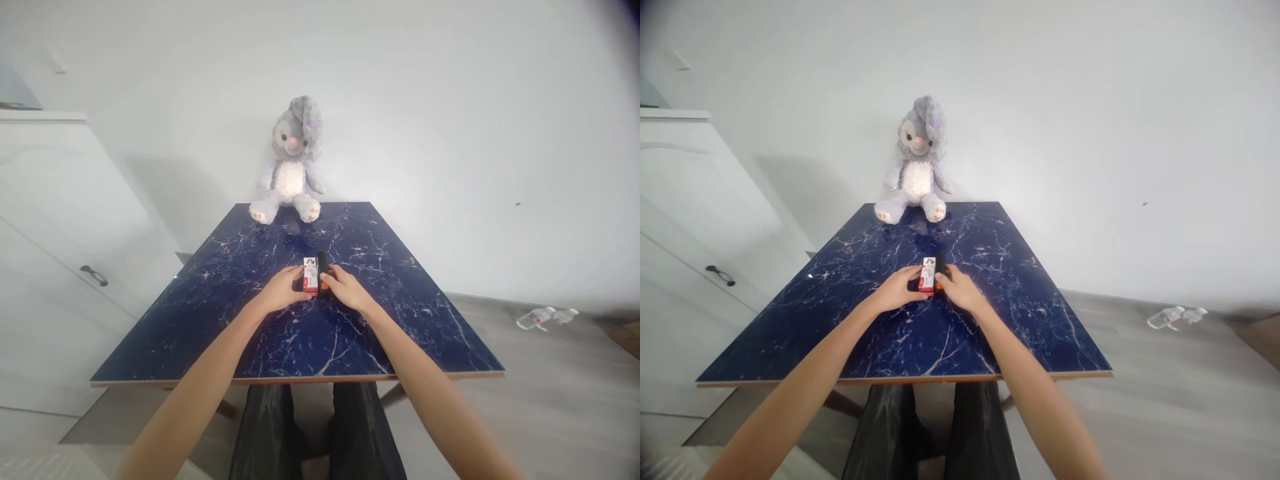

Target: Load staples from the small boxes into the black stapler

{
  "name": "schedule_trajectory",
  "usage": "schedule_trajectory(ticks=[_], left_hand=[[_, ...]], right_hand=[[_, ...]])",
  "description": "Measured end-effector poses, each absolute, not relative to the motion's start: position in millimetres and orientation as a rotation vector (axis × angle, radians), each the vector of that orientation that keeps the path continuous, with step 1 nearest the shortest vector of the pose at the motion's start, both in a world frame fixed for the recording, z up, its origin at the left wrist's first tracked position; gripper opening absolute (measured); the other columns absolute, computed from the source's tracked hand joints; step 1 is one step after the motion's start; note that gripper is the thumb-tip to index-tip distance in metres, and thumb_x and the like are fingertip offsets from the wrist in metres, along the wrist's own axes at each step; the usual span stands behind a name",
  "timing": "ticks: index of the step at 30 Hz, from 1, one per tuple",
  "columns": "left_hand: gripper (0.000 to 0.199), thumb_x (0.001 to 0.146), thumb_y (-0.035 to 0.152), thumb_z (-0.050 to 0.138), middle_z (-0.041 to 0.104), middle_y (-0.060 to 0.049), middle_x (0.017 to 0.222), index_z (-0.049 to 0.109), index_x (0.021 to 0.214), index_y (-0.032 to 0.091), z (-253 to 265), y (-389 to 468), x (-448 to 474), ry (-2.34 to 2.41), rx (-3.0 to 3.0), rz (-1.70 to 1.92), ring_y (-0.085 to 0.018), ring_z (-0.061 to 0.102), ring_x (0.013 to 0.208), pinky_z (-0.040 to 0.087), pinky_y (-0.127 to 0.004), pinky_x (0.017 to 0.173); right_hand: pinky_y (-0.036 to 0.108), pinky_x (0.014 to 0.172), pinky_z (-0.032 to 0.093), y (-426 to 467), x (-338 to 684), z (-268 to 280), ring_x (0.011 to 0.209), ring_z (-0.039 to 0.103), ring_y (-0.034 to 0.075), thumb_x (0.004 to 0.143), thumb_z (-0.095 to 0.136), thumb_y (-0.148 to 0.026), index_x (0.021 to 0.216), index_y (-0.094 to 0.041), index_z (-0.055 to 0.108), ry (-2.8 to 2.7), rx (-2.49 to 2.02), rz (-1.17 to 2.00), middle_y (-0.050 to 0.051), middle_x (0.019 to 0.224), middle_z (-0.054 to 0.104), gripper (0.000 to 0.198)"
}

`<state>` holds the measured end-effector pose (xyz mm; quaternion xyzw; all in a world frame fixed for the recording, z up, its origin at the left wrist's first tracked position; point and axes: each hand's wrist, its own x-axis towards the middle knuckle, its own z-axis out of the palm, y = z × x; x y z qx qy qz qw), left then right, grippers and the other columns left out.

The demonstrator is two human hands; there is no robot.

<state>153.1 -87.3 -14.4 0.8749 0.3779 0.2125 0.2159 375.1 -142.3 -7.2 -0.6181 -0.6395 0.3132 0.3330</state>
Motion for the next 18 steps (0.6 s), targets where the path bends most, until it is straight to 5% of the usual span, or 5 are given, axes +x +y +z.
schedule_trajectory(ticks=[13, 18], left_hand=[[0.099, 0.066, 0.055, 0.084, 0.062, -0.012, 0.138, 0.045, 0.150, 0.020, -19, -69, 198, 1.113, 2.419, 0.590, -0.036, 0.051, 0.133, 0.040, -0.045, 0.110], [0.083, 0.066, 0.055, 0.083, 0.059, -0.012, 0.142, 0.058, 0.138, 0.021, -25, -49, 299, 0.985, 2.494, 0.623, -0.036, 0.051, 0.134, 0.039, -0.044, 0.113]], right_hand=[[0.034, 0.098, 0.048, -133, 402, -13, 0.112, 0.066, 0.024, 0.084, 0.058, -0.033, 0.135, -0.016, 0.054, -1.501, -1.708, 0.797, 0.012, 0.128, 0.067, 0.054], [0.033, 0.094, 0.047, -118, 486, -10, 0.109, 0.066, 0.026, 0.082, 0.057, -0.037, 0.125, -0.016, 0.062, -1.308, -1.903, 0.681, 0.011, 0.122, 0.070, 0.048]])
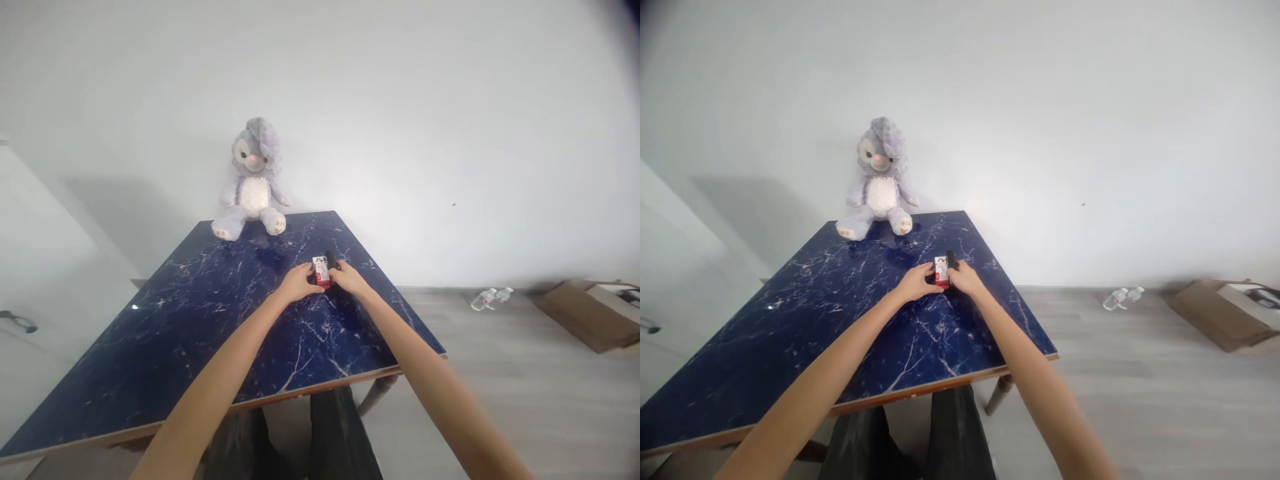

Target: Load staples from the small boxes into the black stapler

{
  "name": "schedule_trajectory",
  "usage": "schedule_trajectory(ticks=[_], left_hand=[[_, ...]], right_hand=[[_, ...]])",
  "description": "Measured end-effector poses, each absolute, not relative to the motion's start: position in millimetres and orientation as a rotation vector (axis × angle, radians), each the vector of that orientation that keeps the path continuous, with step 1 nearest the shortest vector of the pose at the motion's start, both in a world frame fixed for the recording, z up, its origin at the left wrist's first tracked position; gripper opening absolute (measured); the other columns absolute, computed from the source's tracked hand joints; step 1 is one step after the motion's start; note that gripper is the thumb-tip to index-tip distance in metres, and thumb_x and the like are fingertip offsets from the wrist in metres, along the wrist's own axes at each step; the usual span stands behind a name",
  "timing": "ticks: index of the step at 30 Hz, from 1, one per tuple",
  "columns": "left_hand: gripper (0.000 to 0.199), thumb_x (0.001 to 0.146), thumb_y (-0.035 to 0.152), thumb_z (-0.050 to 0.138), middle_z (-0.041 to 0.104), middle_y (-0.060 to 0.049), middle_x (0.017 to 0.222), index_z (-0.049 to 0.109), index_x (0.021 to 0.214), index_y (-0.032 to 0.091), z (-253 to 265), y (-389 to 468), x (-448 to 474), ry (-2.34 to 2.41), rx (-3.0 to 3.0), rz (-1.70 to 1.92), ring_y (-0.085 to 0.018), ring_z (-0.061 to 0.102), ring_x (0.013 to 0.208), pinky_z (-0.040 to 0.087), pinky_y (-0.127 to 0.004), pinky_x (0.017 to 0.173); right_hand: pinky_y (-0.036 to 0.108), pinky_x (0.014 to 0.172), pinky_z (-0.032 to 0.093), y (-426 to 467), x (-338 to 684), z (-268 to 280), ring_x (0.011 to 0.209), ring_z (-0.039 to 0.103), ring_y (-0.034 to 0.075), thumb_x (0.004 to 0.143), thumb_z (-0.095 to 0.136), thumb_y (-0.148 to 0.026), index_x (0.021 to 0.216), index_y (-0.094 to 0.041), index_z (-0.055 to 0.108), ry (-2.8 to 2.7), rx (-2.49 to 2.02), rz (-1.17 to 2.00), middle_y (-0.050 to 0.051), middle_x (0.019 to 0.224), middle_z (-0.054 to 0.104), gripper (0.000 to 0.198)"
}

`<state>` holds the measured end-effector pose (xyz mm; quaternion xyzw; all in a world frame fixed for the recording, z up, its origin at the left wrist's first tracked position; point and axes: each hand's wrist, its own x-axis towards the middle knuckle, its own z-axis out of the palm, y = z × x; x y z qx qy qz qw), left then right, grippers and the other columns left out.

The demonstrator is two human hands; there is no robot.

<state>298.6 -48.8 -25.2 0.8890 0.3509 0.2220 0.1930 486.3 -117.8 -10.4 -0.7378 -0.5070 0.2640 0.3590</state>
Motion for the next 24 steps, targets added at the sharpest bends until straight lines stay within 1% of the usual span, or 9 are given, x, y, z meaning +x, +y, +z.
schedule_trajectory(ticks=[3, 6, 10, 13, 16, 18, 20, 22, 24], left_hand=[[0.075, 0.070, 0.060, 0.078, 0.057, -0.013, 0.144, 0.064, 0.131, 0.018, -29, -42, 367, 0.881, 2.584, 0.606, -0.035, 0.038, 0.144, 0.032, -0.043, 0.118], [0.072, 0.073, 0.064, 0.073, 0.054, -0.013, 0.147, 0.065, 0.130, 0.020, -33, -39, 417, 0.894, 2.618, 0.591, -0.036, 0.034, 0.146, 0.027, -0.049, 0.119], [0.090, 0.070, 0.072, 0.070, 0.057, -0.013, 0.144, 0.053, 0.143, 0.022, -37, -42, 431, 1.010, 2.612, 0.631, -0.038, 0.033, 0.146, 0.021, -0.054, 0.120], [0.101, 0.071, 0.075, 0.067, 0.062, -0.014, 0.138, 0.042, 0.151, 0.019, -35, -42, 392, 1.119, 2.668, 0.731, -0.039, 0.030, 0.146, 0.018, -0.055, 0.120], [0.071, 0.088, 0.064, 0.053, 0.060, -0.013, 0.140, 0.052, 0.144, 0.020, -31, -35, 318, 1.216, 2.768, 0.820, -0.035, 0.038, 0.141, 0.023, -0.050, 0.119], [0.058, 0.094, 0.053, 0.047, 0.064, -0.013, 0.133, 0.058, 0.139, 0.018, -29, -27, 259, 1.339, 2.776, 0.839, -0.032, 0.044, 0.136, 0.027, -0.047, 0.117], [0.055, 0.097, 0.050, 0.042, 0.065, -0.013, 0.133, 0.059, 0.137, 0.017, -27, -19, 207, 1.508, 2.711, 0.809, -0.033, 0.049, 0.131, 0.031, -0.048, 0.115], [0.063, 0.097, 0.053, 0.039, 0.051, -0.016, 0.149, 0.051, 0.145, 0.013, -27, -12, 170, 1.671, 2.628, 0.844, -0.034, 0.046, 0.135, 0.032, -0.047, 0.115], [0.070, 0.098, 0.054, 0.035, 0.031, -0.016, 0.162, 0.037, 0.154, 0.013, -26, -8, 154, 1.798, 2.551, 0.893, -0.036, 0.036, 0.143, 0.029, -0.049, 0.117]], right_hand=[[0.036, 0.098, 0.044, -111, 540, -7, 0.116, 0.062, 0.028, 0.088, 0.048, -0.043, 0.118, -0.015, 0.066, -1.176, -1.971, 0.583, 0.014, 0.127, 0.067, 0.045], [0.036, 0.099, 0.043, -108, 575, -9, 0.117, 0.061, 0.029, 0.089, 0.046, -0.043, 0.113, -0.015, 0.068, -1.066, -2.012, 0.503, 0.016, 0.126, 0.067, 0.043], [0.037, 0.097, 0.043, -115, 585, -21, 0.113, 0.062, 0.029, 0.095, 0.036, -0.050, 0.122, -0.014, 0.063, -0.940, -2.013, 0.408, 0.018, 0.121, 0.068, 0.052], [0.040, 0.101, 0.040, -127, 575, -30, 0.115, 0.058, 0.029, 0.100, 0.021, -0.047, 0.127, -0.011, 0.057, -0.815, -1.902, 0.107, 0.020, 0.122, 0.065, 0.057], [0.043, 0.103, 0.037, -135, 554, -26, 0.115, 0.053, 0.028, 0.100, 0.028, -0.043, 0.121, -0.012, 0.059, -0.871, -1.706, -0.220, 0.019, 0.120, 0.062, 0.048], [0.043, 0.105, 0.036, -130, 530, -16, 0.115, 0.051, 0.027, 0.100, 0.032, -0.040, 0.121, -0.014, 0.058, -1.038, -1.641, -0.255, 0.017, 0.121, 0.061, 0.042], [0.040, 0.107, 0.034, -117, 495, -6, 0.118, 0.051, 0.026, 0.100, 0.034, -0.037, 0.124, -0.016, 0.058, -1.278, -1.620, -0.183, 0.016, 0.123, 0.062, 0.040], [0.037, 0.105, 0.035, -99, 452, 0, 0.114, 0.054, 0.026, 0.099, 0.038, -0.034, 0.124, -0.017, 0.062, -1.581, -1.629, -0.040, 0.013, 0.117, 0.067, 0.039], [0.036, 0.105, 0.035, -81, 411, -2, 0.110, 0.057, 0.025, 0.098, 0.042, -0.035, 0.137, -0.019, 0.057, -1.849, -1.648, 0.095, 0.010, 0.115, 0.069, 0.044]])
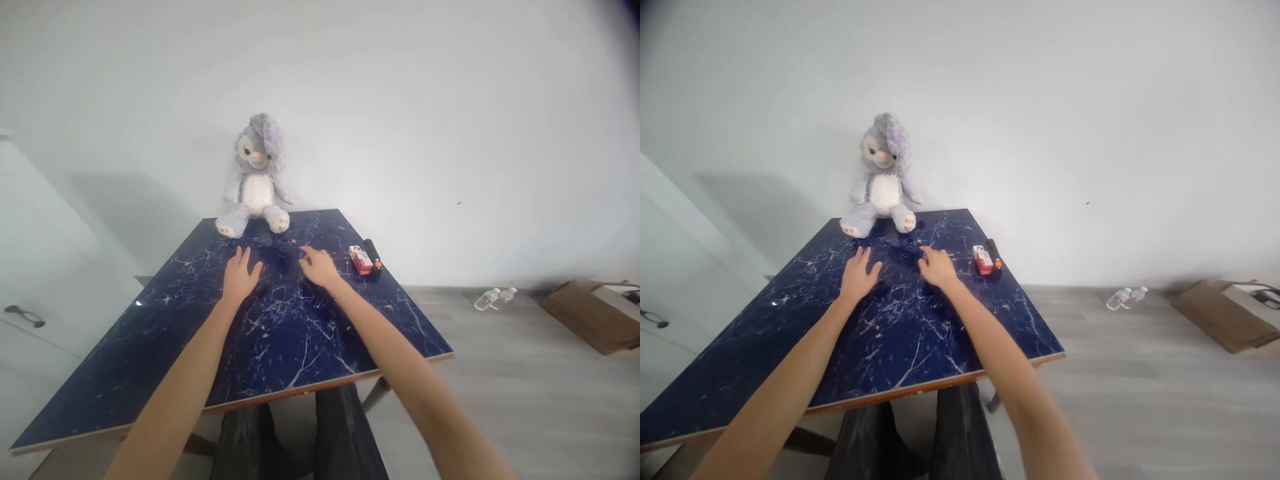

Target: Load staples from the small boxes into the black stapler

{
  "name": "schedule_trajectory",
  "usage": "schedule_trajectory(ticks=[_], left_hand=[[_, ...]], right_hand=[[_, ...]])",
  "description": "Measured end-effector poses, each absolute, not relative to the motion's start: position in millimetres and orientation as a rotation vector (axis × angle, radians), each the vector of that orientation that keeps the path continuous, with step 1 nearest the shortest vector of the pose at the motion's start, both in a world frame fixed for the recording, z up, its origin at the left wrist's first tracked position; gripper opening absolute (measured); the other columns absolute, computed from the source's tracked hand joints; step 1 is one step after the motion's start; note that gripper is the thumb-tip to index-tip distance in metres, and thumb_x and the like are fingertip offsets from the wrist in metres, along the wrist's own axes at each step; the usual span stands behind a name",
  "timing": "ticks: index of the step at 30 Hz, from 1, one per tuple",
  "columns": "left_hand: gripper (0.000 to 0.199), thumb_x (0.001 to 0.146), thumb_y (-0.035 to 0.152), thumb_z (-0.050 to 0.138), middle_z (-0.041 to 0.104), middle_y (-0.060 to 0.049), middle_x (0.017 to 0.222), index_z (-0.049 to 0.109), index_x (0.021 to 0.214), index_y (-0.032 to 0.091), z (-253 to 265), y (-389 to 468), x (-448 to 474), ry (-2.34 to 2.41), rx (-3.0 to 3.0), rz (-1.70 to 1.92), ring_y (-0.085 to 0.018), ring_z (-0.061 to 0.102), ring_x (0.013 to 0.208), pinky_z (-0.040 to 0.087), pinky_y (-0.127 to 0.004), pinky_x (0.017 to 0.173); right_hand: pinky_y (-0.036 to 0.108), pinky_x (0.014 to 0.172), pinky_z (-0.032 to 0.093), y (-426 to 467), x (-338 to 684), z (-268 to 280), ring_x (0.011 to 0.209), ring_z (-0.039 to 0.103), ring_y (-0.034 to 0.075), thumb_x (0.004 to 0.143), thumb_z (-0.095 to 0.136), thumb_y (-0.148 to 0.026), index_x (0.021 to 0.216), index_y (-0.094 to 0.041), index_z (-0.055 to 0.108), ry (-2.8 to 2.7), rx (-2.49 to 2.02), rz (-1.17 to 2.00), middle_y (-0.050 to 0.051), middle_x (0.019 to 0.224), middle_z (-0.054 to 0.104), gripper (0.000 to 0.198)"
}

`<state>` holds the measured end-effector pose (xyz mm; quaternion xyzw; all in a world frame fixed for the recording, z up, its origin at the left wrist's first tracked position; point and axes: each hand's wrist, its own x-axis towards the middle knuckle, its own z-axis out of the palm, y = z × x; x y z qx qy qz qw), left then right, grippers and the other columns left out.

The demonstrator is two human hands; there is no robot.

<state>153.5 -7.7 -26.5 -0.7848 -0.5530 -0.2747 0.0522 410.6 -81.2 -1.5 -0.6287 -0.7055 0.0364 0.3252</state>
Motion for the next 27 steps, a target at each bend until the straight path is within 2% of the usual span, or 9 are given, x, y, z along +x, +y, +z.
schedule_trajectory(ticks=[2, 5, 7, 10, 15, 27], left_hand=[[0.069, 0.099, 0.053, 0.032, 0.024, -0.014, 0.165, 0.032, 0.156, 0.014, -28, -8, 152, -1.661, -2.445, -0.771, -0.035, 0.029, 0.148, 0.026, -0.050, 0.119], [0.067, 0.098, 0.058, 0.034, 0.035, -0.015, 0.160, 0.045, 0.150, 0.017, -33, -14, 164, -1.499, -2.756, -0.448, -0.035, 0.030, 0.148, 0.023, -0.050, 0.120], [0.074, 0.094, 0.067, 0.037, 0.034, -0.016, 0.161, 0.045, 0.150, 0.019, -38, -19, 171, -1.500, -2.845, -0.318, -0.039, 0.027, 0.149, 0.022, -0.054, 0.119], [0.078, 0.092, 0.070, 0.038, 0.028, -0.017, 0.163, 0.042, 0.152, 0.020, -43, -24, 177, -1.541, -2.860, -0.296, -0.042, 0.022, 0.150, 0.020, -0.058, 0.118], [0.078, 0.092, 0.070, 0.036, 0.026, -0.017, 0.164, 0.040, 0.153, 0.020, -42, -26, 177, -1.554, -2.864, -0.280, -0.042, 0.020, 0.150, 0.018, -0.057, 0.119], [0.081, 0.091, 0.073, 0.036, 0.025, -0.017, 0.164, 0.040, 0.153, 0.020, -43, -24, 176, -1.555, -2.885, -0.295, -0.043, 0.019, 0.151, 0.017, -0.057, 0.119]], right_hand=[[0.038, 0.108, 0.033, -70, 378, -10, 0.120, 0.054, 0.026, 0.100, 0.041, -0.038, 0.143, -0.019, 0.053, -1.931, -1.705, 0.084, 0.011, 0.130, 0.064, 0.048], [0.042, 0.110, 0.031, -66, 356, -26, 0.132, 0.044, 0.029, 0.100, 0.041, -0.044, 0.135, -0.024, 0.061, -2.032, -1.752, 0.086, 0.010, 0.144, 0.055, 0.045], [0.042, 0.111, 0.031, -67, 356, -33, 0.134, 0.043, 0.028, 0.100, 0.043, -0.043, 0.132, -0.023, 0.064, -2.068, -1.747, 0.091, 0.010, 0.145, 0.055, 0.044], [0.041, 0.112, 0.030, -68, 361, -36, 0.134, 0.044, 0.028, 0.100, 0.043, -0.037, 0.134, -0.020, 0.063, -2.102, -1.735, 0.082, 0.011, 0.145, 0.054, 0.043], [0.044, 0.111, 0.032, -64, 359, -38, 0.135, 0.043, 0.031, 0.100, 0.041, -0.033, 0.136, -0.018, 0.061, -2.122, -1.745, 0.081, 0.013, 0.147, 0.052, 0.044], [0.043, 0.114, 0.029, -63, 361, -40, 0.137, 0.041, 0.030, 0.099, 0.043, -0.034, 0.137, -0.018, 0.060, -2.104, -1.737, 0.130, 0.013, 0.148, 0.051, 0.044]])
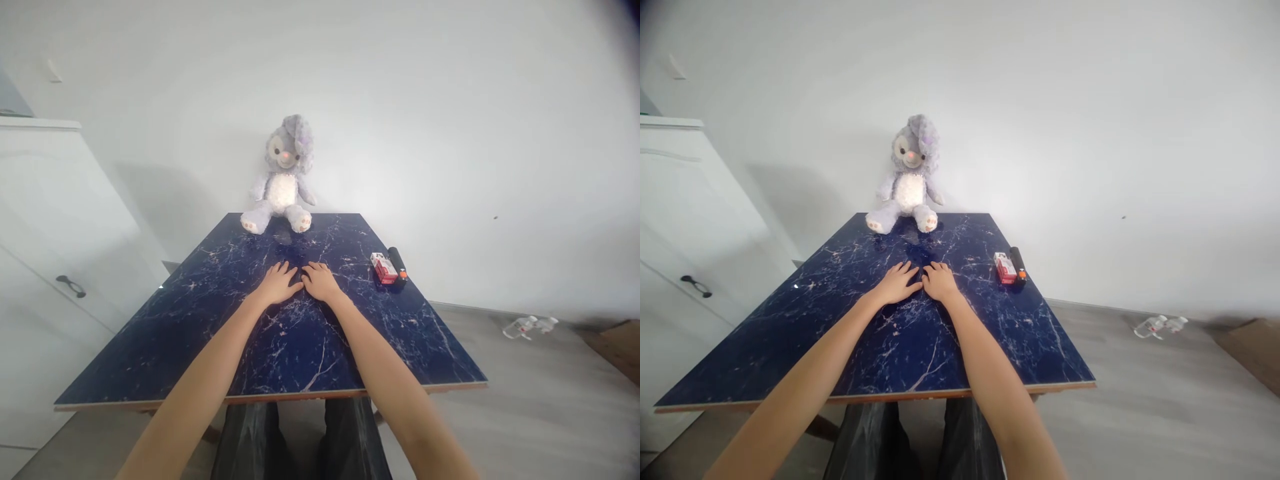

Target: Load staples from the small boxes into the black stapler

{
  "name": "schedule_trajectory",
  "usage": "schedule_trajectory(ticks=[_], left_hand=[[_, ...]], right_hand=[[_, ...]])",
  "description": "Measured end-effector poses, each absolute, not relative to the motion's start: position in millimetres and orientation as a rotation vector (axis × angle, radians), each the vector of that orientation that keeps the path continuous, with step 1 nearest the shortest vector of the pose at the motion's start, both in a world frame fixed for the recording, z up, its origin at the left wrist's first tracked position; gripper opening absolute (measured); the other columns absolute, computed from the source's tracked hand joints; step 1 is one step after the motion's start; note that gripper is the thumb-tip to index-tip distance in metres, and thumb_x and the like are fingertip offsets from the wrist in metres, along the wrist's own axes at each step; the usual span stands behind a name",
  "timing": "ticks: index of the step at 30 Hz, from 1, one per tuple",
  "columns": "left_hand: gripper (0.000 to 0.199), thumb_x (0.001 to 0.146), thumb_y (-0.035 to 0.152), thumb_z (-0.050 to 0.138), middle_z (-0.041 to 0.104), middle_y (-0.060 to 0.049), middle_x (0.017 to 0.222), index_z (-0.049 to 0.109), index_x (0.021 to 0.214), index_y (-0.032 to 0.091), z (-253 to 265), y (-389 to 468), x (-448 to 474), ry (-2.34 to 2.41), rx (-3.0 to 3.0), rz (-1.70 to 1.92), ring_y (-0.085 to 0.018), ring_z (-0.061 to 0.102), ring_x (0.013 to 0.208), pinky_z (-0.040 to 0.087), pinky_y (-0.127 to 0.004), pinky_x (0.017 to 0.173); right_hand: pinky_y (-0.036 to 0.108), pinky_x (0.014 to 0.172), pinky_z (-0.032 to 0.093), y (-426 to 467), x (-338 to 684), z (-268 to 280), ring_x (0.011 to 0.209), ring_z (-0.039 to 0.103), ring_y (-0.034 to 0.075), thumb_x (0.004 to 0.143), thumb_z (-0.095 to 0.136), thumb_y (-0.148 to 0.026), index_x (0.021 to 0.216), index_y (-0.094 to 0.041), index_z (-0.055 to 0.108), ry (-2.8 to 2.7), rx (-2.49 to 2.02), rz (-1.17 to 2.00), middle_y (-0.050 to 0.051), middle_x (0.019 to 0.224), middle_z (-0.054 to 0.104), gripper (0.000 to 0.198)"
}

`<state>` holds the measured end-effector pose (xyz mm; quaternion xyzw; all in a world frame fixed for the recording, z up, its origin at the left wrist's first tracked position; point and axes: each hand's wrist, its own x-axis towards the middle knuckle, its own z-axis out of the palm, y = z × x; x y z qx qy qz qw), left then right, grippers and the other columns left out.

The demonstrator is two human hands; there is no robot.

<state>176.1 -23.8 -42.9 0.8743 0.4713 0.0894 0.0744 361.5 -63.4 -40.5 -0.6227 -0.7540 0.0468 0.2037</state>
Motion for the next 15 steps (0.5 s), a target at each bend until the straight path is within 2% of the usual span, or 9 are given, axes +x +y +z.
schedule_trajectory(ticks=[15], left_hand=[[0.082, 0.091, 0.073, 0.036, 0.026, -0.018, 0.163, 0.041, 0.153, 0.019, -40.0, -24.0, 176.3, 1.413, 2.644, 0.267, -0.043, 0.021, 0.150, 0.020, -0.057, 0.118]], right_hand=[[0.042, 0.114, 0.028, -61.0, 361.7, -42.4, 0.138, 0.041, 0.028, 0.099, 0.044, -0.033, 0.135, -0.018, 0.062, -2.080, -1.719, 0.128, 0.013, 0.147, 0.052, 0.043]])
